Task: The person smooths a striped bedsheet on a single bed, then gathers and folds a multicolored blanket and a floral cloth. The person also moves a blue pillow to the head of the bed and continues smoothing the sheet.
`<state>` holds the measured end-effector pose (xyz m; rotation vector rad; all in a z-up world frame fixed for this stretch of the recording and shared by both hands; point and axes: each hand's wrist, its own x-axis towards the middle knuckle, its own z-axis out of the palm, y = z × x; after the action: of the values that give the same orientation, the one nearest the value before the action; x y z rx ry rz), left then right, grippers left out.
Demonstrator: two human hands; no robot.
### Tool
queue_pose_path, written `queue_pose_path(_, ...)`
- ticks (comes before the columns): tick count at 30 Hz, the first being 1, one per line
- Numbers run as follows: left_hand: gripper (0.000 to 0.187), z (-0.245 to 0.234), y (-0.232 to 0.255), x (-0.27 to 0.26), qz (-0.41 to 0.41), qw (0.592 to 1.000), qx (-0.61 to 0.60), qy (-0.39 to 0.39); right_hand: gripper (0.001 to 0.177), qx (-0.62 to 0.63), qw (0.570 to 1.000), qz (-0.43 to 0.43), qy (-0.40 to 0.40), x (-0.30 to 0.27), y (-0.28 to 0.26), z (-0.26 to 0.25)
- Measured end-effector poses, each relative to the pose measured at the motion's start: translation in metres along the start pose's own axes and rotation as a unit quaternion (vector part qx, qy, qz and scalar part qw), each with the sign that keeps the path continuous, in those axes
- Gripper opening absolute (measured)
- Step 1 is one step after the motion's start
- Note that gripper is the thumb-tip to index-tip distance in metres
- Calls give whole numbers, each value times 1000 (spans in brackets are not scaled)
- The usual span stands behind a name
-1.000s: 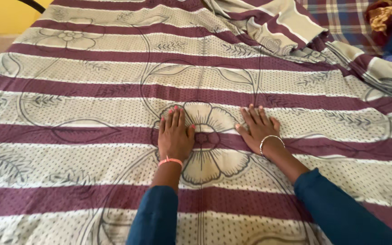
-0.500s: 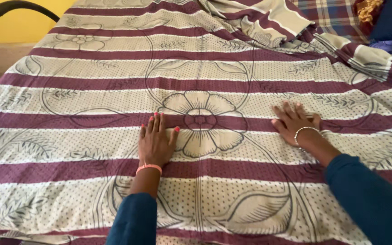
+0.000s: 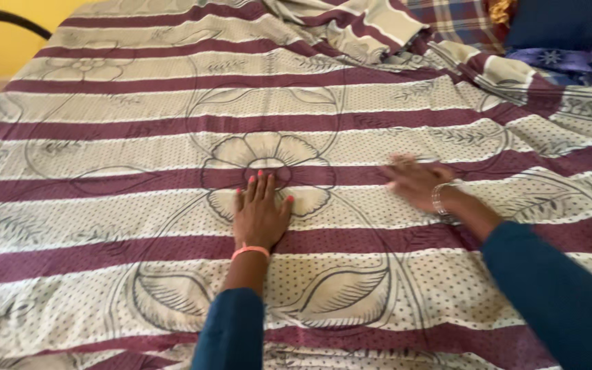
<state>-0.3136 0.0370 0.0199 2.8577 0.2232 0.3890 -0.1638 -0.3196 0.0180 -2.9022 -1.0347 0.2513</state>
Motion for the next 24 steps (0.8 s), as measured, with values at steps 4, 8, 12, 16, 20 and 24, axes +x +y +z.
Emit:
queue_pose_path(4, 77, 4, -2, 4, -2, 999, 40, -14, 66, -60, 961, 270, -1, -65, 137, 11)
queue_pose_path(8, 82, 9, 12, 13, -31, 998, 53, -20, 66, -20, 942, 335, 28, -83, 198, 24)
queue_pose_path(12, 84, 22, 59, 32, 10, 999, 48, 0, 67, -51, 978, 159, 127, -47, 154, 29)
queue_pose_path(16, 84, 38, 109, 36, 47, 998, -4, -39, 69, -38, 981, 190, 6, -34, 86, 31)
queue_pose_path(20, 85, 37, 119, 29, 21, 998, 3, -57, 68, -37, 968, 244, 35, -84, 131, -4)
queue_pose_path(24, 83, 31, 118, 26, 36, 999, 1, -22, 66, 12, 918, 392, 63, -143, 190, -28)
